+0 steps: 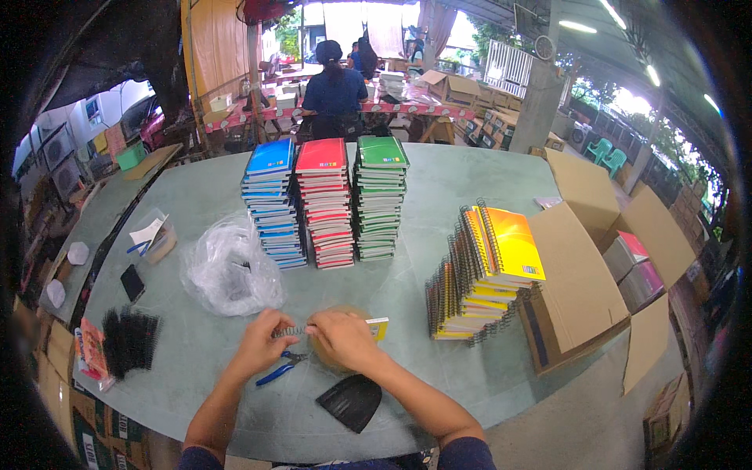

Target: The person places a spiral binding onto a yellow notebook, wraps a black tape around the edge of the notebook, and stacks the finished notebook into a pile before packing multiple notebooks into a cardboard box.

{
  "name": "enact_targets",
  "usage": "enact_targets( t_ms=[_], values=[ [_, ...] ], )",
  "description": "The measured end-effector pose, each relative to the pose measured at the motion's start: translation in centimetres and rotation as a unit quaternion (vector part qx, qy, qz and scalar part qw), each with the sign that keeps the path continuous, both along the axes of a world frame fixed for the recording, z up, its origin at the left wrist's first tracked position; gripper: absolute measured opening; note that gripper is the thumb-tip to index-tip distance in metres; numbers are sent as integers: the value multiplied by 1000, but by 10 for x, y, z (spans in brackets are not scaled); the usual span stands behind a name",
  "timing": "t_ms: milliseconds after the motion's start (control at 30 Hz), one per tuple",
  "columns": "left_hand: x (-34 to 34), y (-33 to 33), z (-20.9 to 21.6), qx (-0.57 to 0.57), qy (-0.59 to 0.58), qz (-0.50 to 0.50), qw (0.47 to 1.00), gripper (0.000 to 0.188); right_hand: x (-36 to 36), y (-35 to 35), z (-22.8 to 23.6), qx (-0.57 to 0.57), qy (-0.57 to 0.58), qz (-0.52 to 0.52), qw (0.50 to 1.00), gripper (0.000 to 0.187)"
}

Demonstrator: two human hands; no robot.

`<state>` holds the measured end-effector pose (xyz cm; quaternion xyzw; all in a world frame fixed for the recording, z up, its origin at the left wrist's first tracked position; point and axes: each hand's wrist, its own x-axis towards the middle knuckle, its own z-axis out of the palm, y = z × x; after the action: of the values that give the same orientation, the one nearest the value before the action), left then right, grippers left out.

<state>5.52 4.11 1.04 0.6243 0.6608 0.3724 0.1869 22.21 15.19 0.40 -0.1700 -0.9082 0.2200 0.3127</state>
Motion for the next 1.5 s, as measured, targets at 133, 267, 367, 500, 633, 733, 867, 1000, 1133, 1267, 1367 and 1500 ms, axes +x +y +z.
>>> enact_targets(
  t_ms=[133, 267, 367, 500, 633, 733, 867, 1000, 1133, 1267, 1367, 1500],
  values=[
    [-4, 2, 4, -74, -9, -10, 997, 22, -1, -3, 9, 12, 21, -5, 1000, 22],
    [23, 3, 2, 150, 149, 38, 977, 17, 2, 1, -3, 82, -123, -27, 989, 24],
    [63, -18, -29, 77, 215, 37, 973, 20, 12, 3, 14, 45, -137, -14, 989, 31],
    [108, -22, -63, 39, 81, -58, 994, 39, 49, 37, 21, -124, -144, -16, 982, 26],
    [80, -12, -32, 102, 38, -43, 993, 47, 72, 43, -31, -436, 168, -19, 884, 20],
    [46, -4, 4, 162, 107, 99, 976, 39, 62, 28, -36, -473, 227, -39, 850, 18],
    [46, -12, 3, 156, 164, 70, 972, 37, 53, 24, -32, -464, 247, -9, 851, 17],
    [44, -2, 28, 348, 54, 235, 906, 40, 61, 18, -41, -486, 249, -33, 837, 16],
    [51, 0, 5, 133, 162, -31, 977, 35, 57, 12, -39, -465, 257, -16, 847, 13],
    [56, 10, 27, 332, 68, 233, 912, 35, 60, 12, -40, -456, 283, -24, 843, 12],
    [53, 5, 17, 208, 117, 61, 969, 33, 57, 16, -41, -445, 263, -28, 856, 15],
    [54, 13, 40, 284, 118, 157, 939, 35, 60, 12, -44, -463, 248, -25, 850, 15]
  ],
)
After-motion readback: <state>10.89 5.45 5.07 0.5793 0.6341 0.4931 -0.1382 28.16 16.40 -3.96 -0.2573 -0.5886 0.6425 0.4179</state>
